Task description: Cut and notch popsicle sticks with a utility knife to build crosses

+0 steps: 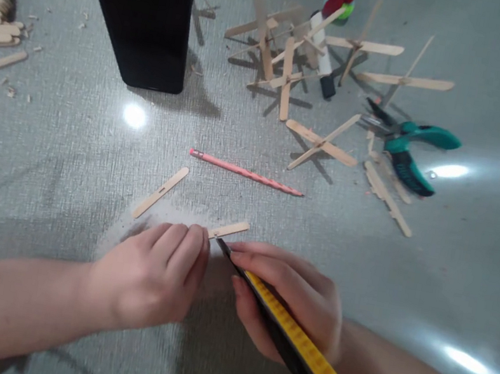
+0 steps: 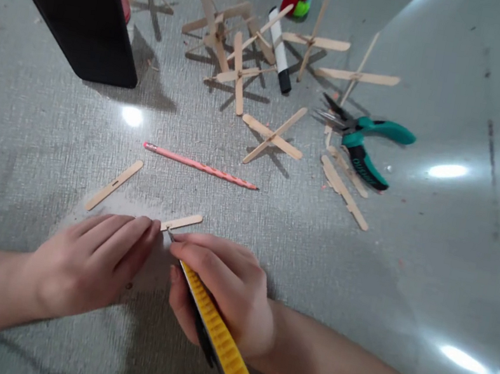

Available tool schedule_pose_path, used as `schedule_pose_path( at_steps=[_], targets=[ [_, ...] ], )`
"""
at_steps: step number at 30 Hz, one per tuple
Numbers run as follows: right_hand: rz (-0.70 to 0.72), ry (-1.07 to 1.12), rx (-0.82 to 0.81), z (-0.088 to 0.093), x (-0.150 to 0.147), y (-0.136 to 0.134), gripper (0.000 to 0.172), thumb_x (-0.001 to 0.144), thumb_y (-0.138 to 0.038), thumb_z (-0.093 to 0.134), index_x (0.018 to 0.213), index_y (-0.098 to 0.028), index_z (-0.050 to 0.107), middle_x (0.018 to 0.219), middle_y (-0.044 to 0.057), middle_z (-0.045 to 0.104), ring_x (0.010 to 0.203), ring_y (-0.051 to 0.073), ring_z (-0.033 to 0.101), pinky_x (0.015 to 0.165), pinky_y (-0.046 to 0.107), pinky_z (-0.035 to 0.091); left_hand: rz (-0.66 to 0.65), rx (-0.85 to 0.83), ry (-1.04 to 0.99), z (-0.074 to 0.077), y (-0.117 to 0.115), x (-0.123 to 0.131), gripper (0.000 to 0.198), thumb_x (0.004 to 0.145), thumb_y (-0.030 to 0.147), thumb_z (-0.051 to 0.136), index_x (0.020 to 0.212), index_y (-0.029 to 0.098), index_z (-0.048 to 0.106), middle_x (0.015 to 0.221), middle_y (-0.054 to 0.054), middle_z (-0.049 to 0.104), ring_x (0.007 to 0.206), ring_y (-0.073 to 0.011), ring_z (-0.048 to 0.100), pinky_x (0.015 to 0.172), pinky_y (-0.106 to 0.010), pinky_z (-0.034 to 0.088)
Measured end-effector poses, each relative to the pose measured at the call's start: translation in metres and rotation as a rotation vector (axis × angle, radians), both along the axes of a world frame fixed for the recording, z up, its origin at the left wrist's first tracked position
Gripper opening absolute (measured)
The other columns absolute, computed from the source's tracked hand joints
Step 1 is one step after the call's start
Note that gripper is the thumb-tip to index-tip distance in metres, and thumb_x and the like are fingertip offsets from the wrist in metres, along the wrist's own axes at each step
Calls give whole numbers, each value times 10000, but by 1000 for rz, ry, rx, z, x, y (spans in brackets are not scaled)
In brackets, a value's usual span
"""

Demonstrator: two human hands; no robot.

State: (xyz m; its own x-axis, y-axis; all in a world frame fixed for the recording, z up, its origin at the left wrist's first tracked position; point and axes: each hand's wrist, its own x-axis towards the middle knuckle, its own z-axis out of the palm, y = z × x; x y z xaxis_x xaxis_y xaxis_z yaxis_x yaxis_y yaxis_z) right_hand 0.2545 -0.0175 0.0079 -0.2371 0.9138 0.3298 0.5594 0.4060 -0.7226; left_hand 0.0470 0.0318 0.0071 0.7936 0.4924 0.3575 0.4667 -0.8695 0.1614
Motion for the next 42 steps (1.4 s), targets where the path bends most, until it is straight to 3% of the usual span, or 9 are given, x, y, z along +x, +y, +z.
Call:
schedule_pose_path(
  at_steps=[6,10,23,29,36,42],
  targets=[
    [-27,-50,53,1,-5,1,266,815,-62,601,1052,-164,665,949,110,782,831,184,778,756,258,665,-41,140,53,-1,-7,5,149,855,18,597,785,62,721,721,-108,701,535,-181,551,426,-324,443],
    [-27,-74,73,-1,-6,2,265,822,-63,596,1056,-166,663,935,102,786,827,195,780,735,279,672,-52,193,89,0,-9,7,159,858,12,593,849,33,750,702,-105,702,515,-172,537,399,-312,423],
    [49,-84,73,0,-4,2,310,817,-66,565,1103,-161,638,932,109,777,832,213,771,689,313,676,-28,88,23,-6,-5,7,291,894,51,431,872,24,720,680,-95,619,530,-176,496,402,-319,424],
    [39,-79,59,-4,-4,-1,243,840,-104,583,1069,-154,645,924,109,776,818,226,774,678,321,673,-12,95,8,-8,-3,9,281,880,39,436,810,63,707,599,-43,533,503,-170,443,402,-318,377],
    [29,-70,94,-2,1,6,314,826,-72,582,1118,-174,634,918,95,782,800,208,772,646,298,667,-27,59,3,-4,-2,9,291,884,50,423,856,3,709,589,-49,539,488,-179,441,403,-342,371],
    [50,-73,75,-5,1,3,317,828,-82,599,1131,-168,640,949,103,778,807,214,764,665,320,665,31,31,-35,-6,-2,7,278,927,48,422,807,99,666,595,-19,523,497,-155,400,405,-320,367]
  ],
)
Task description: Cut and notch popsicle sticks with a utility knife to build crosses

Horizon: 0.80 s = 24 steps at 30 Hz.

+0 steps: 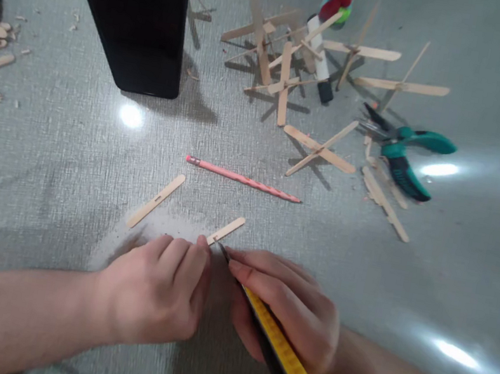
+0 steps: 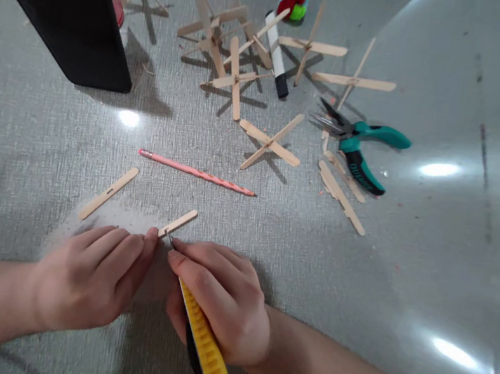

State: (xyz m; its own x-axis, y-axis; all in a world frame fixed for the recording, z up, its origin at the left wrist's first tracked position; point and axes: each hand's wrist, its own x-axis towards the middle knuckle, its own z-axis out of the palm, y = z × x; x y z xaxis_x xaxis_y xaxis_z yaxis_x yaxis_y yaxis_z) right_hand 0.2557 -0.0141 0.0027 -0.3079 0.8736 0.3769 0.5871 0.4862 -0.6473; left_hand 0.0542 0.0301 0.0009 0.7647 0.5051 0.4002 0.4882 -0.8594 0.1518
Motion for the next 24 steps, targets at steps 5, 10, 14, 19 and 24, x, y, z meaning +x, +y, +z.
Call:
schedule_pose_path(
  at_steps=[5,10,14,19,24],
  targets=[
    [7,1,43,8,12,3,352,754,-93,572,1086,-179,649,944,99,700,806,215,692,697,381,631,-62,-226,-21,2,17,-9,191,941,104,491,845,107,656,650,-14,552,535,-156,474,445,-321,423],
    [32,66,-108,7,29,12,330,764,-211,512,1036,-197,697,1270,138,606,1073,292,634,844,463,572,-13,-319,-96,3,40,-18,180,979,141,493,922,120,662,792,-53,652,685,-175,586,574,-308,500],
    [136,170,-181,3,28,18,450,807,-261,500,1219,-177,660,1345,151,620,1177,317,627,923,481,556,-33,-380,-139,2,46,-19,166,969,114,490,937,133,652,826,-55,672,751,-170,601,662,-299,524],
    [167,183,-218,7,25,20,474,835,-194,503,1291,-148,623,1211,142,693,1105,281,675,913,438,569,-55,-440,-151,1,47,-20,144,969,132,510,966,134,655,843,-58,682,771,-172,604,689,-309,521],
    [198,237,-244,7,24,19,513,820,-188,502,1323,-151,597,1233,147,676,1110,291,660,913,467,557,-86,-479,-191,1,49,-19,91,959,210,609,993,153,672,889,-51,708,804,-175,641,733,-325,526]
  ],
)
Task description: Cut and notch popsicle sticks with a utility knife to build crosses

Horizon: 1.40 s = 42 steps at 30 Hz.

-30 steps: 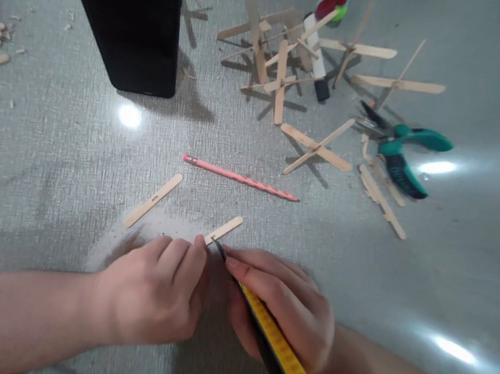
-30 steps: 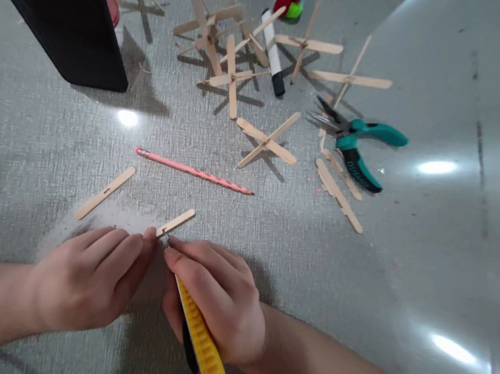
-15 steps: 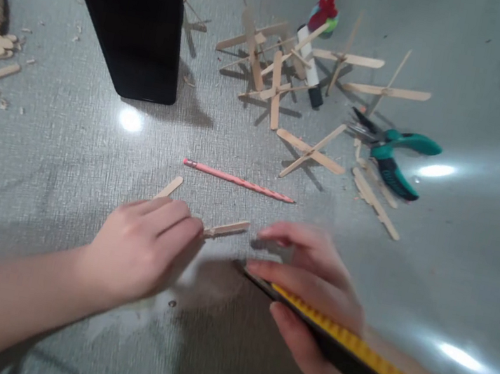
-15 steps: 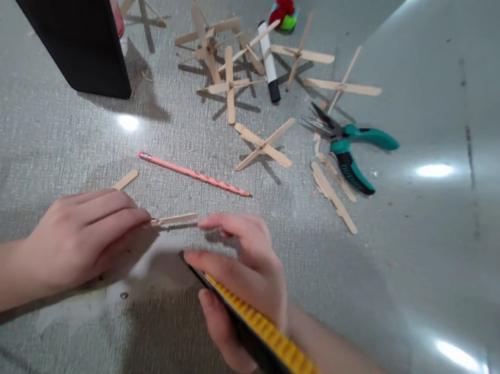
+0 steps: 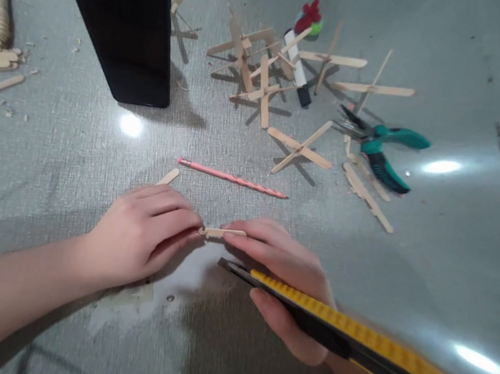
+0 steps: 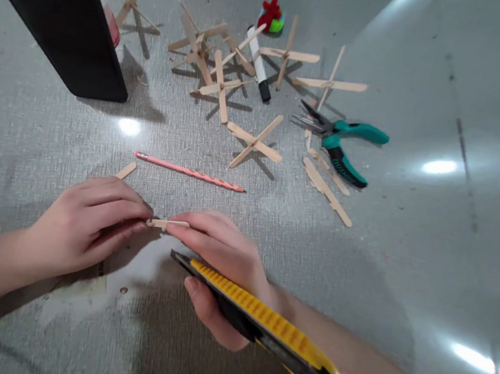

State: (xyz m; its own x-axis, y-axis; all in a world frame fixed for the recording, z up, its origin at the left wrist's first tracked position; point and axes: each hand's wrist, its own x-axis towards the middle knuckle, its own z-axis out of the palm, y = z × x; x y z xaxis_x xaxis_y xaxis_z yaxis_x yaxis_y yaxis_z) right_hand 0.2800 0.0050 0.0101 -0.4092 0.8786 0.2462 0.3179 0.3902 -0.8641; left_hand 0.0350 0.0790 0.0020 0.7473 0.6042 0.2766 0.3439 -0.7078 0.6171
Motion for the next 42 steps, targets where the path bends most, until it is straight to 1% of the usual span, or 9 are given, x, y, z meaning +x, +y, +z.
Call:
schedule_pose_path(
  at_steps=[5,13,21,26,30,33,36,40,42],
  targets=[
    [65,48,5,-5,-1,-1,582,775,-165,527,1355,-134,569,1285,163,644,1168,293,630,965,484,530,-32,-35,-54,0,2,1,61,947,211,645,949,160,678,880,-43,719,798,-163,658,726,-307,527],
    [116,75,48,-8,-2,-3,724,762,-130,530,1481,-157,454,1407,160,578,1260,288,586,1009,488,521,7,29,-51,0,-2,1,123,919,284,697,940,167,666,862,-30,715,772,-165,663,718,-323,537],
    [47,137,-162,-3,0,-3,518,910,-275,523,1423,-216,551,1390,114,634,1277,282,598,1065,475,497,35,19,-69,0,-2,0,137,905,244,696,984,140,653,847,-39,719,771,-171,680,698,-315,554],
    [29,150,-220,-1,2,-6,475,944,-306,528,1411,-235,574,1397,110,636,1283,289,598,1076,479,496,59,-2,-86,2,-1,0,96,921,225,665,983,153,650,828,-32,711,763,-157,679,679,-291,545],
    [12,166,-261,-5,3,-7,465,948,-321,535,1404,-245,588,1394,107,639,1303,295,584,1087,488,492,28,108,-111,1,0,0,70,927,204,655,988,171,656,861,-35,723,756,-148,684,676,-283,539],
    [15,227,-288,-7,6,-7,466,965,-370,532,1410,-246,585,1409,106,628,1282,285,599,1025,459,546,-22,234,-112,2,-1,-2,103,920,170,654,1017,177,686,898,-43,734,714,-136,668,640,-276,524],
    [18,224,-302,6,8,-5,438,988,-411,526,1397,-274,601,1397,86,641,1250,277,627,950,416,597,-68,318,-109,6,-1,-4,122,912,132,649,1018,157,706,914,-55,753,678,-136,658,595,-276,516],
    [-45,42,-480,43,6,-4,429,994,-222,530,1398,-351,595,1435,31,621,1269,255,629,1015,372,582,-97,341,-120,10,-2,-6,66,890,90,665,931,124,703,947,-89,775,673,-151,683,568,-279,538],
    [-65,9,-485,49,5,-4,437,991,-201,532,1393,-358,598,1422,23,632,1263,246,635,1018,348,582,-85,319,-136,8,-2,-7,47,879,88,680,903,127,694,967,-92,779,693,-159,700,597,-291,565]
  ],
)
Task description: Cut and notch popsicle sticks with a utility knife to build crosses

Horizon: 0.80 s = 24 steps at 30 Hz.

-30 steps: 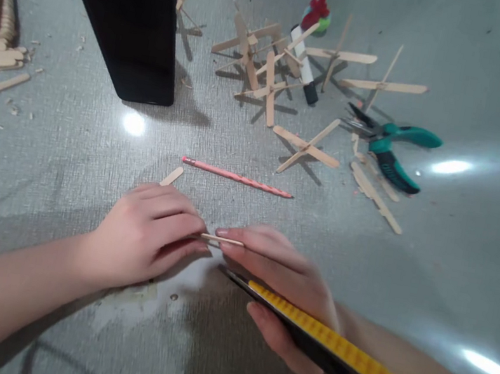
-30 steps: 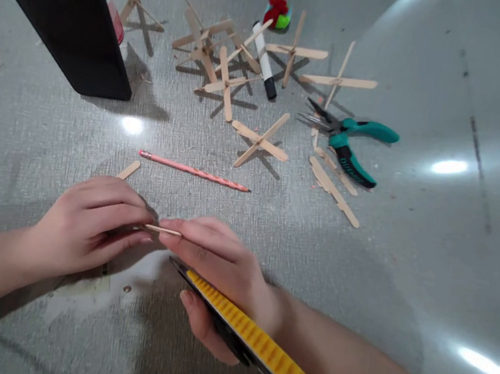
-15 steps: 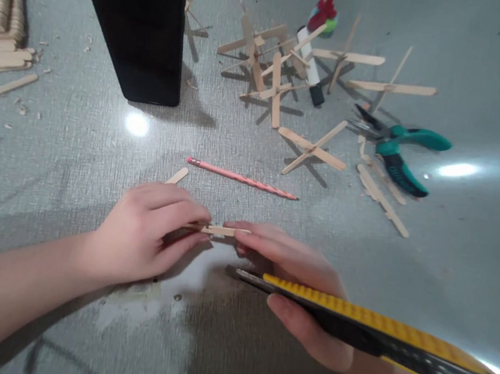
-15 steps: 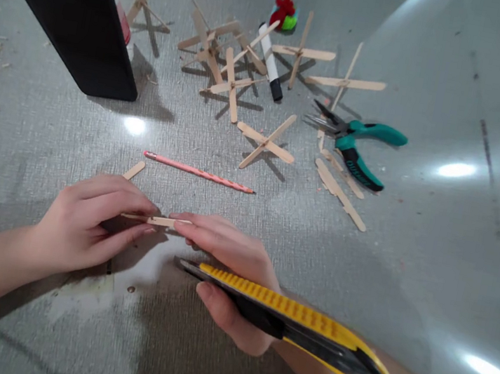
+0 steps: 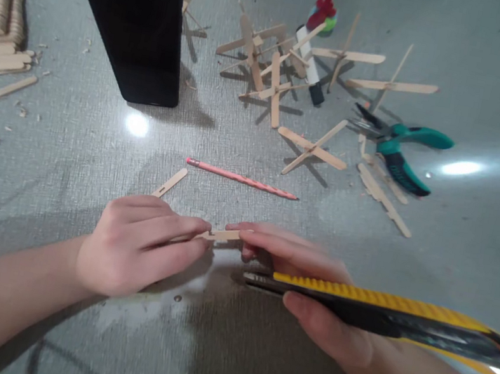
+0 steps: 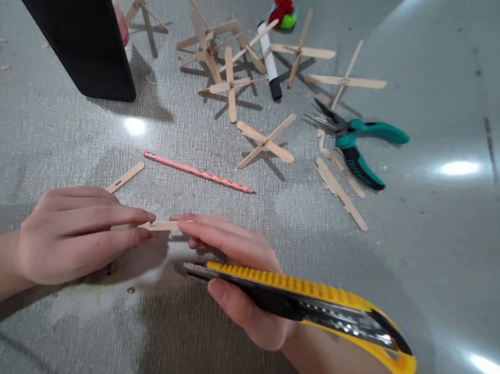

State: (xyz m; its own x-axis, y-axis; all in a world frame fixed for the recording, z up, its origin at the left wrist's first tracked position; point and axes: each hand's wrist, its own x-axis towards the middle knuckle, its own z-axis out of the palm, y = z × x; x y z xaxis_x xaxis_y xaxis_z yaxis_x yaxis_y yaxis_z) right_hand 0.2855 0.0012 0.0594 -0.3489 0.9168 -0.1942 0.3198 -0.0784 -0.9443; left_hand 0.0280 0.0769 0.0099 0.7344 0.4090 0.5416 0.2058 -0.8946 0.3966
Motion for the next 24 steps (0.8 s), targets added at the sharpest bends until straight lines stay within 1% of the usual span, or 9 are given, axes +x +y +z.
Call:
schedule_pose_path(
  at_steps=[2,4,6,8,10,14,18,21,24],
  targets=[
    [7,16,40,-8,0,0,416,1006,-236,514,1401,-339,592,1411,39,640,1265,244,633,1016,355,579,20,-29,-12,-3,0,-1,52,871,96,696,903,136,687,988,-81,781,702,-154,705,627,-300,581],
    [24,132,187,-27,1,0,389,1015,-348,500,1385,-298,609,1374,66,662,1244,248,642,964,365,596,33,-47,-6,-6,0,-1,81,864,111,712,933,147,687,1005,-65,782,713,-146,711,644,-299,587],
    [43,199,215,-45,3,0,439,1006,-413,490,1398,-248,599,1380,93,652,1262,258,621,945,376,593,45,-68,8,-6,-1,0,103,871,138,717,966,159,682,993,-45,784,720,-136,719,652,-288,590],
    [53,218,232,-56,4,0,466,982,-417,515,1398,-226,601,1371,107,655,1279,271,605,979,405,571,69,-83,12,-5,-1,1,93,888,171,708,974,174,672,959,-23,787,711,-122,722,650,-271,591],
    [48,218,231,-58,4,0,470,966,-385,527,1404,-227,595,1387,108,642,1298,275,590,1011,424,550,89,-80,12,-4,-1,3,67,902,186,691,962,189,663,940,-10,788,701,-115,725,650,-262,593],
    [69,223,243,-50,1,-1,483,948,-314,524,1422,-235,571,1418,103,623,1326,279,571,1073,461,507,79,-55,17,-4,-1,3,53,907,150,652,946,185,655,959,-25,789,732,-130,738,690,-282,610],
    [129,189,284,-48,-1,-1,575,892,-242,534,1466,-251,517,1475,77,582,1348,283,558,1120,476,472,78,-59,8,-7,-2,2,91,912,119,606,986,162,638,975,-55,783,793,-159,742,722,-309,609],
    [159,166,313,-51,-1,-2,665,848,-215,536,1505,-280,463,1515,43,542,1375,278,535,1134,465,464,77,-60,51,-8,-4,3,129,920,88,532,1003,151,608,946,-71,767,808,-179,734,706,-319,588],
    [153,163,342,-53,-1,-3,675,840,-211,544,1508,-257,459,1506,68,550,1377,281,534,1131,454,468,134,-95,88,-7,-4,5,137,924,65,473,946,164,564,877,-50,739,754,-167,708,662,-307,560]
  ],
)
